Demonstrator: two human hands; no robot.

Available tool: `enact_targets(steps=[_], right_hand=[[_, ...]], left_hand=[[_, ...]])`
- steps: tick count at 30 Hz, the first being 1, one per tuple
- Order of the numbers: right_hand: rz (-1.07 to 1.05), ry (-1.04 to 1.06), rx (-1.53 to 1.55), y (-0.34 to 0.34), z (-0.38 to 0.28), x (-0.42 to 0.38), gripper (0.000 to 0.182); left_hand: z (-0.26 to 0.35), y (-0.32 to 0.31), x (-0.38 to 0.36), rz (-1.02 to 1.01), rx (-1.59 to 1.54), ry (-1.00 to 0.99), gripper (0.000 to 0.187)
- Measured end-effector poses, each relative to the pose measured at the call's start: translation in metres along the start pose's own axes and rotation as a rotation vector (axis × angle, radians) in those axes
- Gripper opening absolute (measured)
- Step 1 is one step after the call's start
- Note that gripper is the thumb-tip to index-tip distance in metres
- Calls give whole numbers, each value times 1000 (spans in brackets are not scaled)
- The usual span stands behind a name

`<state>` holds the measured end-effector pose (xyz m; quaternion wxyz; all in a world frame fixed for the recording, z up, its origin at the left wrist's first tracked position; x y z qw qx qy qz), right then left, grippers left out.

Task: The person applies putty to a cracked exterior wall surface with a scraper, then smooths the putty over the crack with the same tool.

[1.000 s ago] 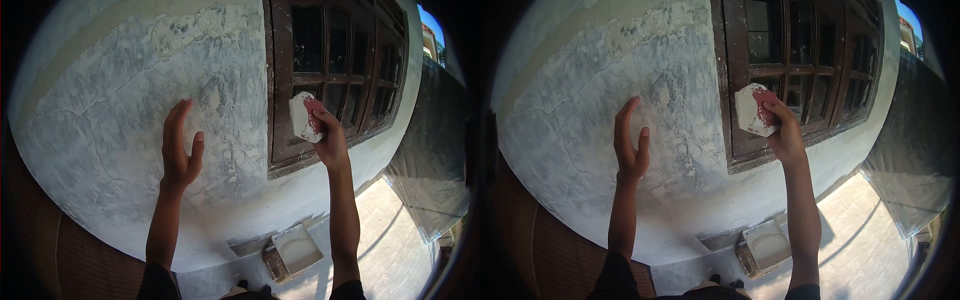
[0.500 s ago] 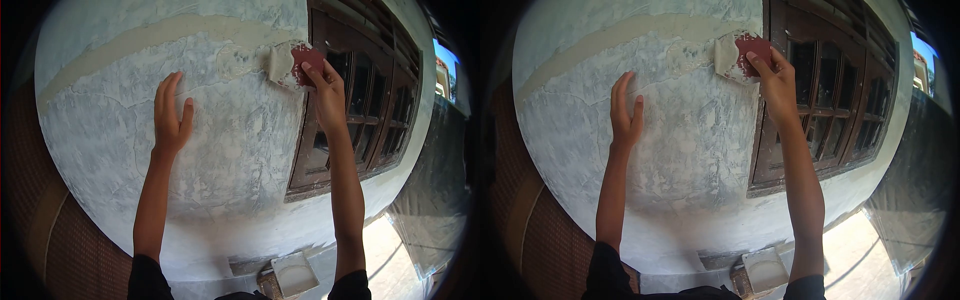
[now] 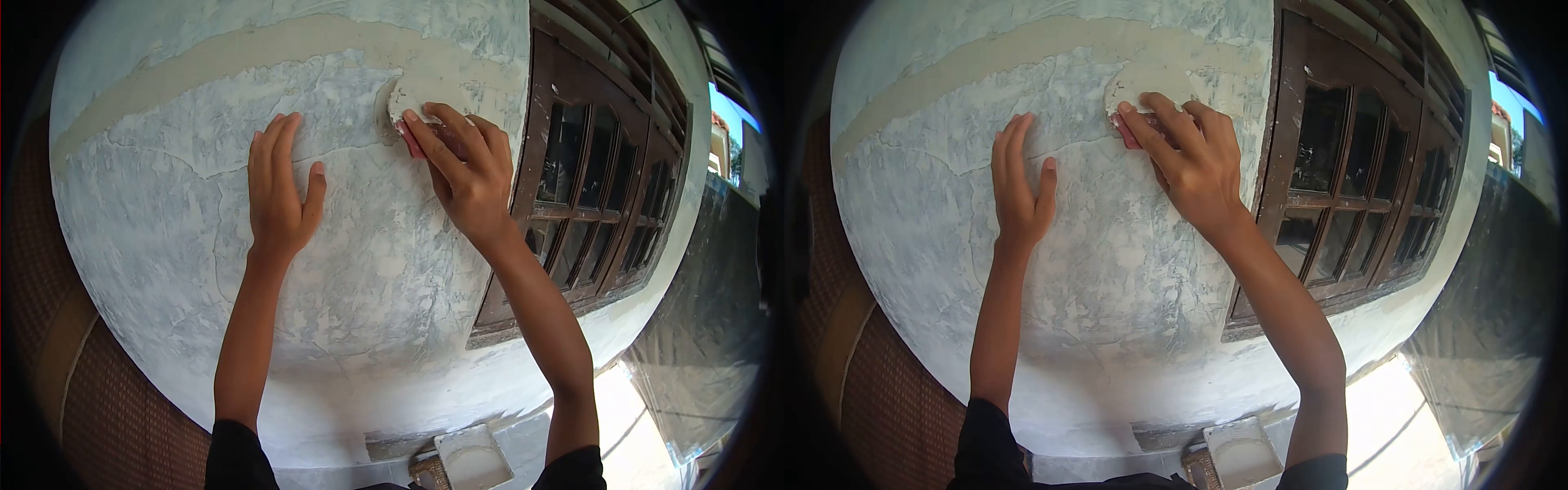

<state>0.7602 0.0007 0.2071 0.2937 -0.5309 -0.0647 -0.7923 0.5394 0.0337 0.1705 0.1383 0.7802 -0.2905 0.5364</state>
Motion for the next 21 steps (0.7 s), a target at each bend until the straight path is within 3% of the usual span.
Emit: enact_targets(steps=[21], right_hand=[[-85,39,-122,-24,-4,-20,44]], left_hand=[[0,-1,-3,-18,1,-45,52]])
Point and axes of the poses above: each hand's wrist, its own x-axis towards the middle knuckle, its own y-axis out of the back of the hand, z = x × y, the point moved 5 cm from there along x, towards the middle knuckle, and after that the axes turned 11 degrees about -y, right-handed, at the moved point
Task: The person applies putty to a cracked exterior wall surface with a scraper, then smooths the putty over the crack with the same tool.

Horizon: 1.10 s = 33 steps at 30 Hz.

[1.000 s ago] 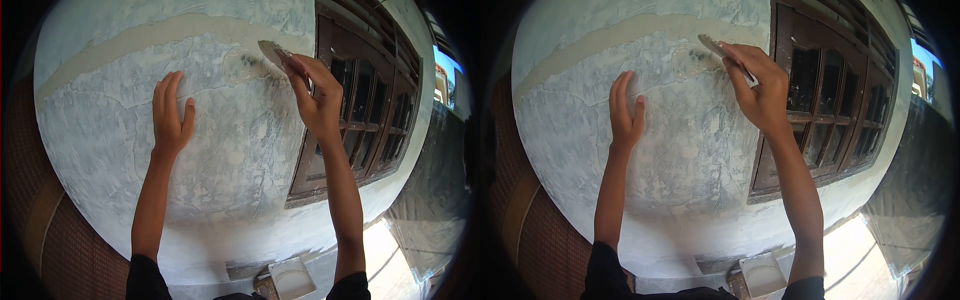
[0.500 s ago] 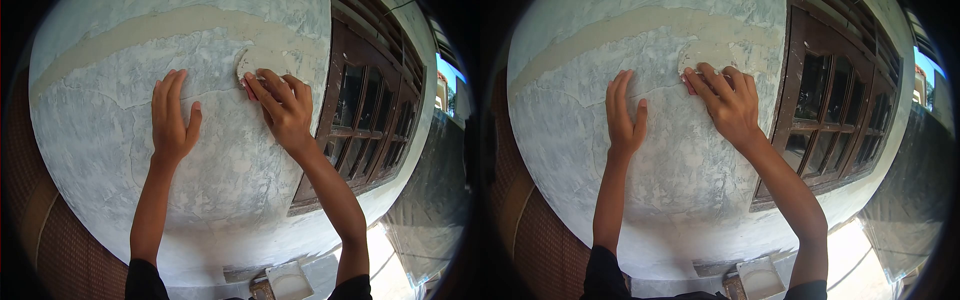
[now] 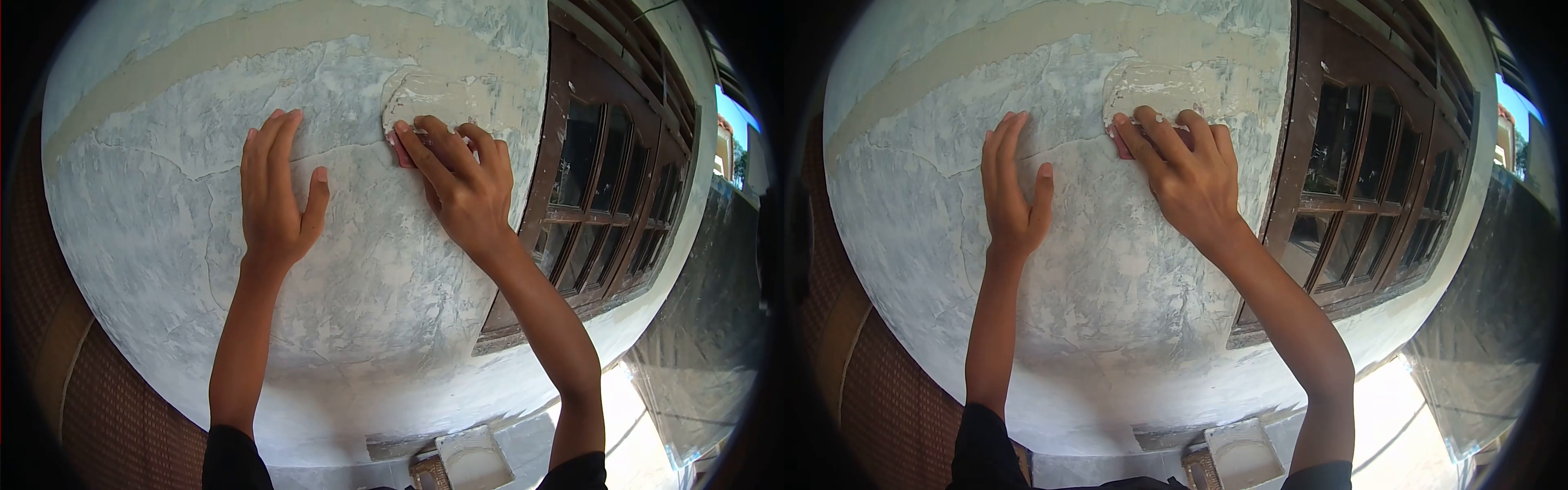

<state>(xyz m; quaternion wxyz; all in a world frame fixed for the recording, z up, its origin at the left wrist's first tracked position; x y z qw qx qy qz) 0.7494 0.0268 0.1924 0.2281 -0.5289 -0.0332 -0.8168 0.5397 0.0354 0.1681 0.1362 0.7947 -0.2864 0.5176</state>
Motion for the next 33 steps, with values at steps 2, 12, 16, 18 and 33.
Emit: enact_targets(steps=[2,12,16,18,33], right_hand=[[-10,-2,-13,0,-2,-1,43],[-58,0,32,22,-5,-7,43],[29,-16,133,44,2,13,44],[82,-178,286,53,11,22,46],[14,-978,789,-4,46,40,28]], left_hand=[[-1,-1,-1,-7,5,-1,52],[1,-1,-3,-23,10,7,52],[1,-2,-3,-18,12,-2,53],[0,-1,-3,-3,9,0,53],[-2,1,-3,12,-18,13,54]])
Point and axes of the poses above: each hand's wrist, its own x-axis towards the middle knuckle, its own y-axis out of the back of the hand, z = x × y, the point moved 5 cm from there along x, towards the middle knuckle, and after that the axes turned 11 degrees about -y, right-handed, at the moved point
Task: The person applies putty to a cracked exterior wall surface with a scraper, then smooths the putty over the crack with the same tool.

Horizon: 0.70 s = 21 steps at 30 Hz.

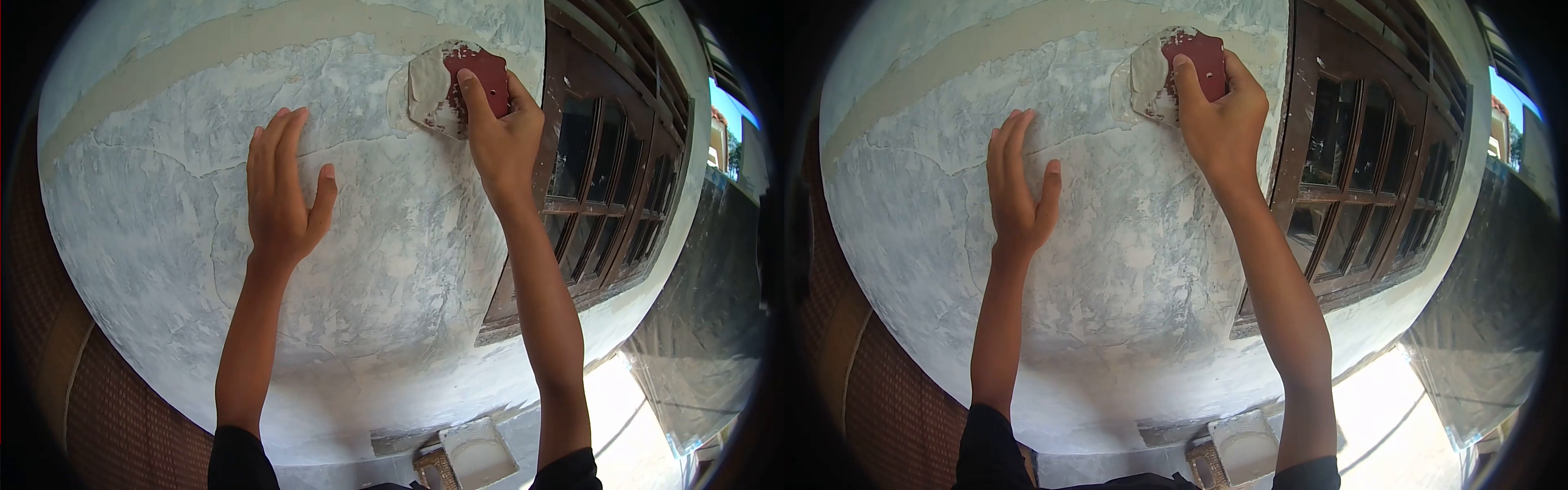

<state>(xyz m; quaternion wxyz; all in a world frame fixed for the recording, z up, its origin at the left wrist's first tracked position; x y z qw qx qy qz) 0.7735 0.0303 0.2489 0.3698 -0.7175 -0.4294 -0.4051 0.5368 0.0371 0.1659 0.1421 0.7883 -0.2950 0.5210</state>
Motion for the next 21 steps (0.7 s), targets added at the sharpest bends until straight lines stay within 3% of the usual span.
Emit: enact_targets(steps=[13,21], right_hand=[[5,100,-27,11,0,-6,28],[33,16,-44,17,6,-5,25]], left_hand=[[2,-2,0,-18,18,-10,56],[2,-2,1,-35,81,0,58]])
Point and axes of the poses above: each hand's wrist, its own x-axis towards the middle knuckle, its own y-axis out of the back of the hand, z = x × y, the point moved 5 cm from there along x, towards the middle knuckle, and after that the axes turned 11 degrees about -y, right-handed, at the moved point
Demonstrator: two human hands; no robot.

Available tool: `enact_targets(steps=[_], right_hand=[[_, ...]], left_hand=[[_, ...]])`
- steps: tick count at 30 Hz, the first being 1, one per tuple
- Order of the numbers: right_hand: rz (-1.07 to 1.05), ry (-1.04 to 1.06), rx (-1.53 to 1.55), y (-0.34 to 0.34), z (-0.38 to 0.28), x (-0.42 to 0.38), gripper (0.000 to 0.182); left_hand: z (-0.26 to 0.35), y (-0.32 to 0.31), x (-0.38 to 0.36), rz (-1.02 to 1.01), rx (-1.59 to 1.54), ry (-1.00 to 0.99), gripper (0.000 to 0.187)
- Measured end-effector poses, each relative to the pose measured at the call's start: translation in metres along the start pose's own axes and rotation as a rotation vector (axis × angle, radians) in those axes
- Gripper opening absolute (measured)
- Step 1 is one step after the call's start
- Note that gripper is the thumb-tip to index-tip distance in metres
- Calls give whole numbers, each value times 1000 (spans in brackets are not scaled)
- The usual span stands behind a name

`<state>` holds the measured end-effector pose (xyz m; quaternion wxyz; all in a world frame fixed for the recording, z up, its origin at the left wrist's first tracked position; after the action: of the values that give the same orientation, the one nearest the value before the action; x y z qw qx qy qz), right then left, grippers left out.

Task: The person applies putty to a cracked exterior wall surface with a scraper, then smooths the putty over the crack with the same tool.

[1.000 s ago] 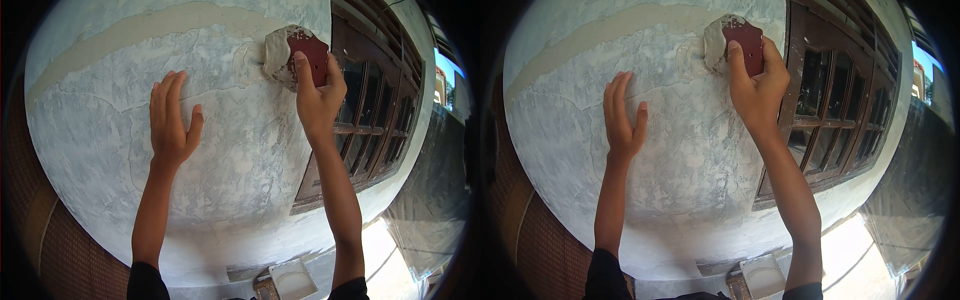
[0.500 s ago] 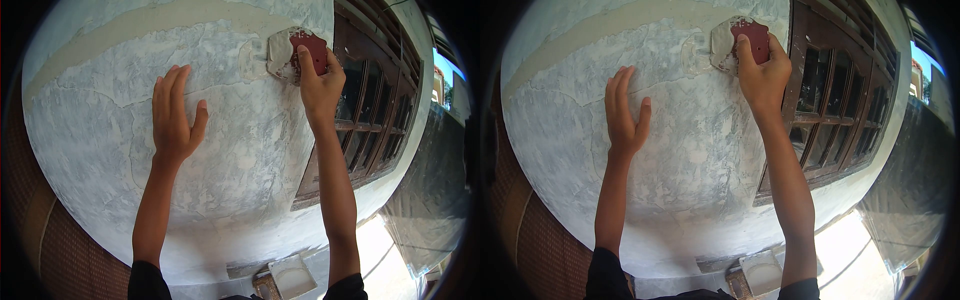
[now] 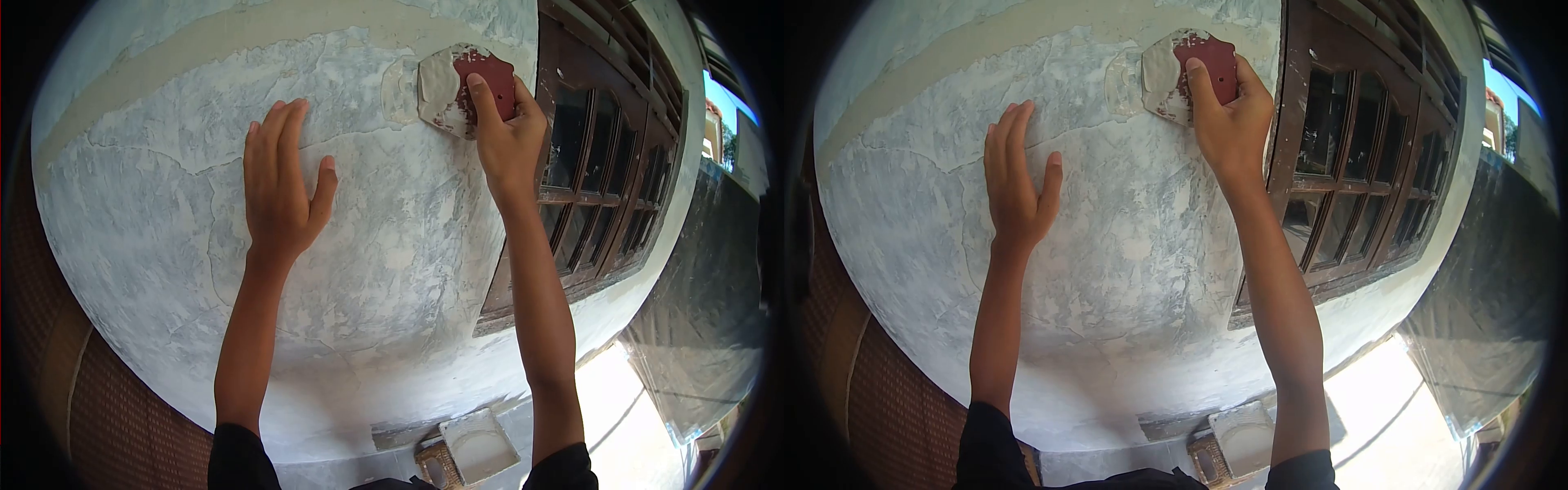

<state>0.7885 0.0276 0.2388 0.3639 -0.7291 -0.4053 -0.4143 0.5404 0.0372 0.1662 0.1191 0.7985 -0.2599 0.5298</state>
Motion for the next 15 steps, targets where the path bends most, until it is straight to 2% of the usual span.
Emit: enact_targets(steps=[5,8,12,15], right_hand=[[-9,-67,128,15,4,9,28],[-41,-16,103,9,7,8,28],[-16,-103,62,22,9,7,29],[-12,-77,64,17,8,3,30]], left_hand=[[0,0,1,9,4,-10,58],[1,-1,1,6,-1,-15,59],[1,0,2,-2,1,-14,58],[2,0,2,-9,2,-11,59]])
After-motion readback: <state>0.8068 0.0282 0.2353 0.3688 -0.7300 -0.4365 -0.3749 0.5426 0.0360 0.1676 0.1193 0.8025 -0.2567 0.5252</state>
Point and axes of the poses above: each hand's wrist, its own x-axis towards the middle knuckle, its own y-axis out of the back of the hand, z = x × y, the point moved 5 cm from there along x, towards the middle knuckle, and after that the axes turned 11 degrees about -y, right-handed, at the moved point
